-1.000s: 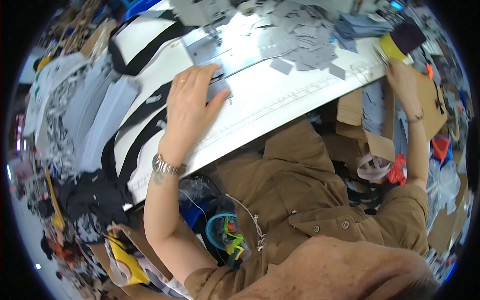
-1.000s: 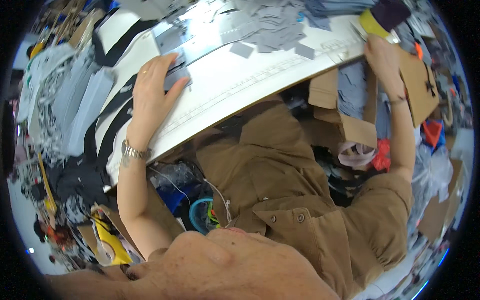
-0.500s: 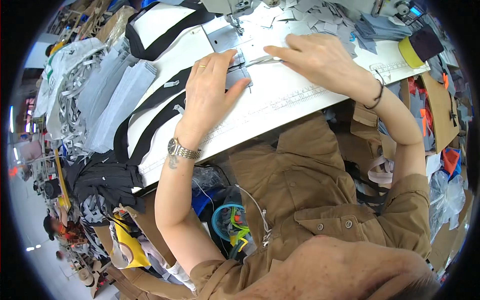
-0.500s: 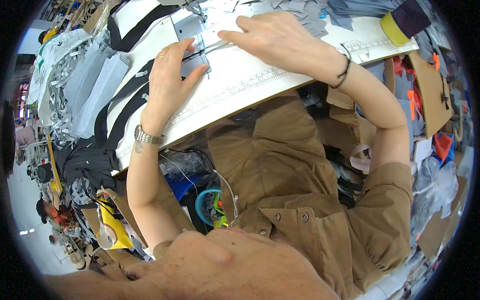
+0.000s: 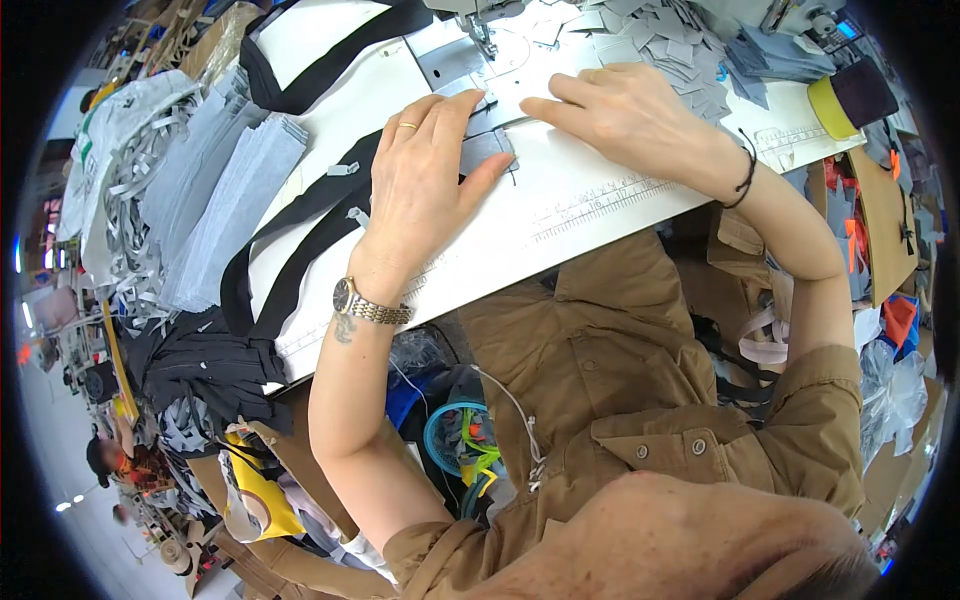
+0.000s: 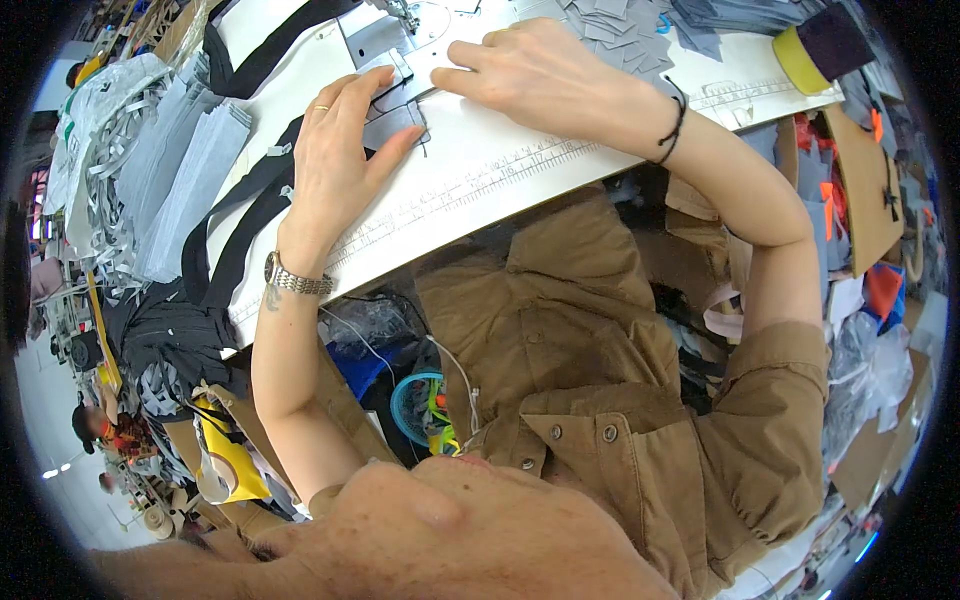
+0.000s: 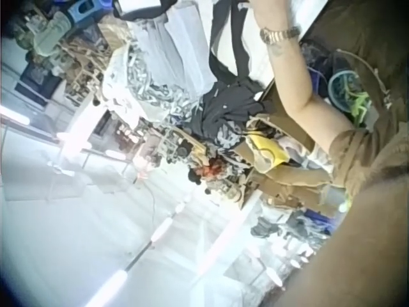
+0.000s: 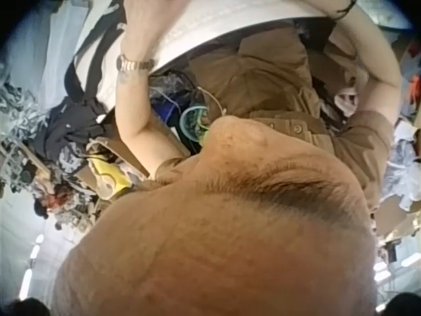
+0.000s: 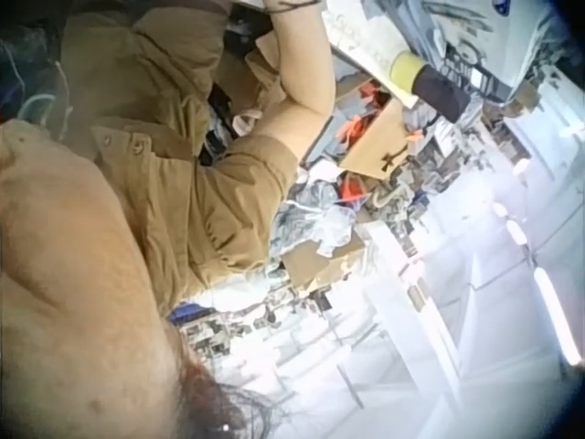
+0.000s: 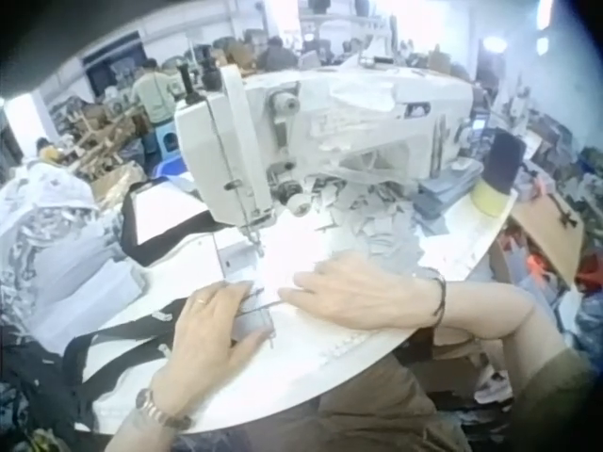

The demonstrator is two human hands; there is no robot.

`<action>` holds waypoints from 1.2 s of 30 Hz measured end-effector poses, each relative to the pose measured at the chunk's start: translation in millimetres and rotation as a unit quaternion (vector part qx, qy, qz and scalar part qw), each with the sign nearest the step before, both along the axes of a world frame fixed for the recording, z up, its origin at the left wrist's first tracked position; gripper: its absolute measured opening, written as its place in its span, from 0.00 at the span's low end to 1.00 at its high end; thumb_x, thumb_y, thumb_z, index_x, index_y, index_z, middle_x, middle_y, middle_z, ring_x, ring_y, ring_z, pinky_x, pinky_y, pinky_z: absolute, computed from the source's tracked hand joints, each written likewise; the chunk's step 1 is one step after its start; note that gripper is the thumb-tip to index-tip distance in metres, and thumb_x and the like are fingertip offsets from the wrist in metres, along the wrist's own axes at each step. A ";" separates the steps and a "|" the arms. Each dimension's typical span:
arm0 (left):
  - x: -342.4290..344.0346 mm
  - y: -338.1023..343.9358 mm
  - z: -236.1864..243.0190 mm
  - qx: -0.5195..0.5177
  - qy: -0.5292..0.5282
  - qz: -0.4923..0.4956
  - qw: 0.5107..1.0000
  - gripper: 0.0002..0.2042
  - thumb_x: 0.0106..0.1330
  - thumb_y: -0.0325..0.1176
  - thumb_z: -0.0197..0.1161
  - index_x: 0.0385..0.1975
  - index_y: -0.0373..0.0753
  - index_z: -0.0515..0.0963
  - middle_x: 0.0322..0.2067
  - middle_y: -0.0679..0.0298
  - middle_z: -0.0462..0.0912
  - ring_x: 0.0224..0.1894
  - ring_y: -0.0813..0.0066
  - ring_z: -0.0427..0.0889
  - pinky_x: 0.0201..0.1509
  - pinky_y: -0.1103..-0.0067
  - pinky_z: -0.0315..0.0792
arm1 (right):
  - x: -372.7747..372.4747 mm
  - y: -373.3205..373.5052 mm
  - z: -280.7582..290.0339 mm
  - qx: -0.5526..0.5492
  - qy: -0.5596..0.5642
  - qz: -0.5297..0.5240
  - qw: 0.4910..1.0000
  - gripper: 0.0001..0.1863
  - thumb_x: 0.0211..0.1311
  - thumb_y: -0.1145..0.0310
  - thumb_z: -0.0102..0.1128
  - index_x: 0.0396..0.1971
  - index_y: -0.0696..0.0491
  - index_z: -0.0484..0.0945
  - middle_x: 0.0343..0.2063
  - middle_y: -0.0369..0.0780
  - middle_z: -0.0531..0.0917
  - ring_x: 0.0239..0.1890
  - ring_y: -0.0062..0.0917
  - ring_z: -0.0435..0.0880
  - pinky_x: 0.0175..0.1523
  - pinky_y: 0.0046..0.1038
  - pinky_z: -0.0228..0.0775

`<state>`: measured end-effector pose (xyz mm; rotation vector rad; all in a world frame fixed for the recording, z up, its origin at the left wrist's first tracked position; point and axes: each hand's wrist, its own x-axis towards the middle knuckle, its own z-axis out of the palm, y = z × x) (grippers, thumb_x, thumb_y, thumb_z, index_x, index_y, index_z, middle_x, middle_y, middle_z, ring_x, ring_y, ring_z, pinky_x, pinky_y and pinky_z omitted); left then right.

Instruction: Sewing black straps onto grey fabric pieces using an industrial sewing machine.

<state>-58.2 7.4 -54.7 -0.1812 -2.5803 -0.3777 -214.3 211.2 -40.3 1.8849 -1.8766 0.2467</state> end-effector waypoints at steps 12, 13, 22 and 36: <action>5.0 -19.2 4.1 0.061 0.191 -0.005 0.980 0.27 0.72 0.46 0.63 0.63 0.34 0.73 0.64 0.48 0.74 0.67 0.49 0.70 0.68 0.61 0.65 | -49.8 214.1 13.0 0.001 -0.196 -0.306 0.932 0.25 0.60 0.73 0.69 0.60 0.52 0.80 0.44 0.44 0.81 0.47 0.40 0.79 0.52 0.33 0.72; 3.7 -20.6 2.6 0.081 0.182 0.005 0.980 0.28 0.78 0.51 0.53 0.65 0.33 0.71 0.67 0.47 0.70 0.68 0.50 0.68 0.68 0.62 0.64 | -52.9 221.1 12.0 -0.005 -0.180 -0.306 0.935 0.25 0.60 0.73 0.69 0.59 0.52 0.81 0.45 0.44 0.81 0.48 0.40 0.79 0.53 0.34 0.71; 4.6 -18.3 -3.8 0.228 0.128 0.020 0.965 0.30 0.79 0.53 0.46 0.70 0.36 0.66 0.72 0.50 0.62 0.65 0.58 0.72 0.64 0.64 0.70 | -34.1 94.3 5.5 -0.011 -0.141 -0.004 0.990 0.20 0.54 0.76 0.71 0.50 0.54 0.84 0.50 0.43 0.84 0.50 0.38 0.84 0.54 0.37 0.78; 4.4 -10.6 6.9 0.414 -0.013 0.057 0.908 0.25 0.79 0.46 0.49 0.67 0.34 0.70 0.68 0.53 0.70 0.65 0.57 0.75 0.67 0.64 0.71 | -30.7 -63.2 5.8 0.067 -0.832 0.133 0.535 0.11 0.60 0.69 0.57 0.33 0.59 0.86 0.28 0.38 0.86 0.27 0.19 0.81 0.34 0.24 0.72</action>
